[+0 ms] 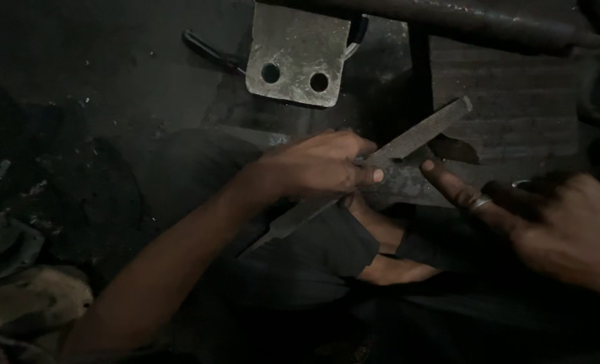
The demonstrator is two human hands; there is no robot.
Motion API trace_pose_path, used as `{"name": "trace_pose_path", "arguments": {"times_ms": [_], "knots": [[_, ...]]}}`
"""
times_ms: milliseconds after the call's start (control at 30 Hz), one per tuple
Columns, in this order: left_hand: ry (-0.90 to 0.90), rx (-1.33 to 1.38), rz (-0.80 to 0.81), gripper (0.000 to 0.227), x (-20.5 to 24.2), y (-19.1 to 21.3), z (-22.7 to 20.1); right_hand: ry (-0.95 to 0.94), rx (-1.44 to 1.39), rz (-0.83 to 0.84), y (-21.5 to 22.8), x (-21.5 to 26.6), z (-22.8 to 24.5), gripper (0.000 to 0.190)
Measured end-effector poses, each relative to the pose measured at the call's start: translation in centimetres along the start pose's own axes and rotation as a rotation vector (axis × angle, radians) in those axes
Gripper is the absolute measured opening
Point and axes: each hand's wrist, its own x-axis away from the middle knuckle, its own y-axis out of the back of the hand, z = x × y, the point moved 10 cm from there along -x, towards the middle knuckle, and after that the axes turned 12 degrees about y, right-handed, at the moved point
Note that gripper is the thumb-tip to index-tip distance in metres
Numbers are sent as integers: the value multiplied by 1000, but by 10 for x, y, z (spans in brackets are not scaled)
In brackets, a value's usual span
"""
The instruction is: The person uses a metal file to smooth the edges of a small metal blade. They hold the blade in one hand and file it with the other, occasionally adjusting the blade's position to work on different edges.
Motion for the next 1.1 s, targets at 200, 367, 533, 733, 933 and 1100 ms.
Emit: {"name": "trace_pose_path", "arguments": {"times_ms": [200,367,533,733,933,1100], "knots": [[-63,-6,-89,61,-4,5,-2,26,-109,-189,20,0,4,81],[-65,25,-73,69,-6,3,9,-31,-33,-65,14,-3,8,70],[-49,-46,-90,70,-9,2,6,108,-75,-481,36,5,19,72],[-7,71,8,72,-9,-5,13,29,14,-189,4,-8,17,73],[-11,4,-80,77,-9,-1,12,5,-119,-165,5,-13,12,79],[-28,49,-108,77,2,4,9,98,-271,-825,60,4,18,78]]}}
